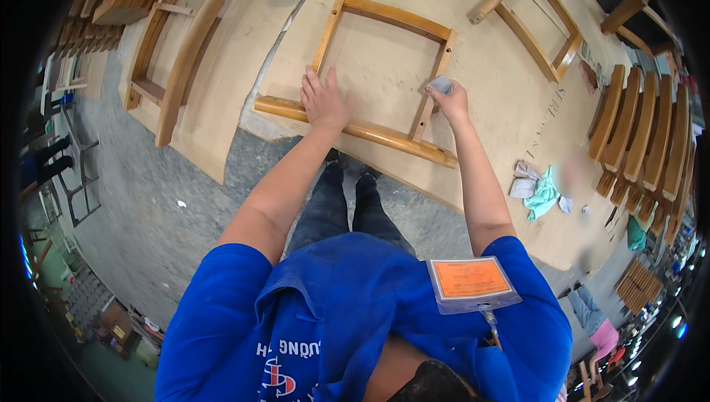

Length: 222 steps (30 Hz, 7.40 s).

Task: The person sands wooden chair frames with a sanding block, rotating each frame to reach all sides and edges. They handle multiple frames one at a time, placing finished pieces aside and picking up new ones from a nearby stack.

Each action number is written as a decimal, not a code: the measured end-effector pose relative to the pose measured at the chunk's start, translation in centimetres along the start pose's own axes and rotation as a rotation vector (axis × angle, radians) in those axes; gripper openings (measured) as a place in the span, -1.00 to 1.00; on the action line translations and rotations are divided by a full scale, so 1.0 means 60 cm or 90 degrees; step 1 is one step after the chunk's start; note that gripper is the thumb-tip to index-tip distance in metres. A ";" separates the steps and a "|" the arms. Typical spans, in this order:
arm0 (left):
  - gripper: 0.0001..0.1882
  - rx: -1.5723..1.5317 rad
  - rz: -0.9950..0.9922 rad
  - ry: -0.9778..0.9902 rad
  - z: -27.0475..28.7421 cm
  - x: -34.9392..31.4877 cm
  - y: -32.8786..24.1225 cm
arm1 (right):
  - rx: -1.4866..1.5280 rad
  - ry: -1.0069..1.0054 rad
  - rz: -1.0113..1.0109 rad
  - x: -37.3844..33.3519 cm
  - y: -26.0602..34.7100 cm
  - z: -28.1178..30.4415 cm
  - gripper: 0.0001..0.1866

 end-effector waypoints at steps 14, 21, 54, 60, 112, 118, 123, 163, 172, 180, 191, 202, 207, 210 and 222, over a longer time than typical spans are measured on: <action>-0.19 -0.049 -0.032 -0.099 0.008 -0.004 -0.003 | -0.077 0.102 -0.021 -0.051 -0.012 0.017 -0.55; -0.42 -0.164 0.076 -0.043 0.016 0.028 0.065 | -0.158 0.326 -0.045 -0.140 -0.055 0.064 -0.52; -0.60 -0.164 -0.012 -0.045 0.016 0.093 0.025 | -0.247 -0.081 0.053 -0.134 -0.079 0.086 -0.56; -0.64 -0.167 0.026 -0.075 0.011 0.095 0.025 | -0.250 -0.069 0.024 -0.131 -0.048 0.089 -0.57; -0.65 -0.177 -0.014 -0.093 0.018 0.094 0.013 | 0.019 -0.044 0.071 -0.138 -0.161 0.051 -0.66; -0.65 -0.168 -0.016 -0.088 0.019 0.095 0.012 | 0.133 -0.166 -0.028 0.033 -0.076 0.091 -0.55; -0.64 -0.163 -0.020 -0.090 0.018 0.097 0.014 | 0.097 -0.178 -0.063 -0.012 -0.077 0.068 -0.49; -0.67 -0.179 -0.017 -0.106 0.014 0.095 0.018 | -0.029 -0.220 -0.096 0.116 0.066 0.113 -0.36; -0.65 -0.173 -0.033 -0.093 0.007 0.094 0.020 | -0.106 -0.217 -0.057 0.040 -0.016 0.097 -0.32; -0.64 -0.181 -0.017 -0.085 0.006 0.099 0.023 | -0.017 -0.254 -0.042 0.097 0.004 0.105 -0.33; -0.62 -0.190 0.007 -0.060 0.013 0.098 0.018 | -0.102 -0.125 -0.080 -0.089 -0.082 0.071 -0.39; -0.56 -0.200 -0.036 -0.023 0.009 0.107 0.031 | 0.014 -0.126 -0.097 -0.080 -0.106 0.048 -0.26; -0.53 -0.138 -0.195 0.047 0.033 0.141 0.072 | -0.129 0.218 -0.036 -0.217 -0.122 0.017 -0.44; -0.52 -0.124 -0.286 0.083 0.045 0.161 0.067 | 0.112 0.139 -0.229 -0.210 -0.126 0.076 -0.57; -0.58 0.019 -0.143 0.168 0.067 0.148 0.032 | 0.033 0.145 -0.071 -0.186 -0.143 0.039 -0.46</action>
Point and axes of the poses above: each hand's wrist, its own x-axis towards the middle knuckle, its own z-axis out of the back of the hand, y = z × x, the point moved 4 cm from there along x, towards the middle knuckle, and after that the axes turned 14 degrees about -z, right-handed, at the moved point
